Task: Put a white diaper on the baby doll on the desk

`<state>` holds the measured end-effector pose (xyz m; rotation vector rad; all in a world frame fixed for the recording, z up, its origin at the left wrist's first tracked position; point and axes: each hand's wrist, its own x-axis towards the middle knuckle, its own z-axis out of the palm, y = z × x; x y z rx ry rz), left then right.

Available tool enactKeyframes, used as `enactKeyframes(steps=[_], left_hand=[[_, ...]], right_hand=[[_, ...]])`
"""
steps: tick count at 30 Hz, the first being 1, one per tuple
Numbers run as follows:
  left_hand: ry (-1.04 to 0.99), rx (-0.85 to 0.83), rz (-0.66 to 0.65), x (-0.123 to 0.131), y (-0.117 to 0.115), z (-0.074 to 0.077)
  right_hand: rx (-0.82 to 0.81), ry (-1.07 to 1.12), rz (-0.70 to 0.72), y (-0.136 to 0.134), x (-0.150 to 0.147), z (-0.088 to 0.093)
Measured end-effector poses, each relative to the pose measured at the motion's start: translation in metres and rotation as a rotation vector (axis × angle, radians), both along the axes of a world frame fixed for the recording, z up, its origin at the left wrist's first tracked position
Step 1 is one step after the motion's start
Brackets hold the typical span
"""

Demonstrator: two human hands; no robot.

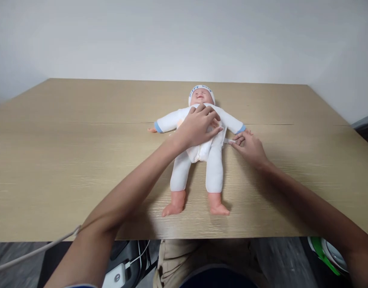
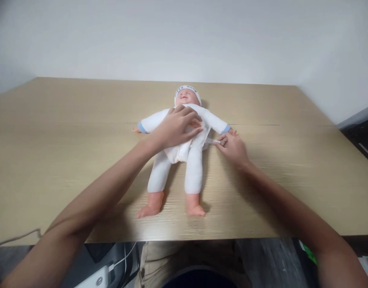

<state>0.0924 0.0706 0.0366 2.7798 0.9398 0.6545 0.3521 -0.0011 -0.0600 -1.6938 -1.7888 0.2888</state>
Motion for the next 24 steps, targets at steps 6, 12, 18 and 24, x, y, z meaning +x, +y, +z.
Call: enactKeyframes(steps=[6,12,18,24], left_hand=[[0.098,-0.010,0.109,0.002,-0.002,-0.009],[0.105,-0.010,0.108,0.001,-0.003,-0.009],[0.059,-0.037,0.109,0.002,0.000,-0.014],[0.010,-0.080,0.122,0.003,0.000,-0.014]], right_hand=[[-0.282,0.070,-0.087,-0.003,-0.004,0.020],[-0.403,0.220,0.076,0.008,0.007,0.032],[-0.412,0.358,0.224,0.023,0.002,0.070],[-0.351,0.432,0.361,0.054,-0.038,0.077]])
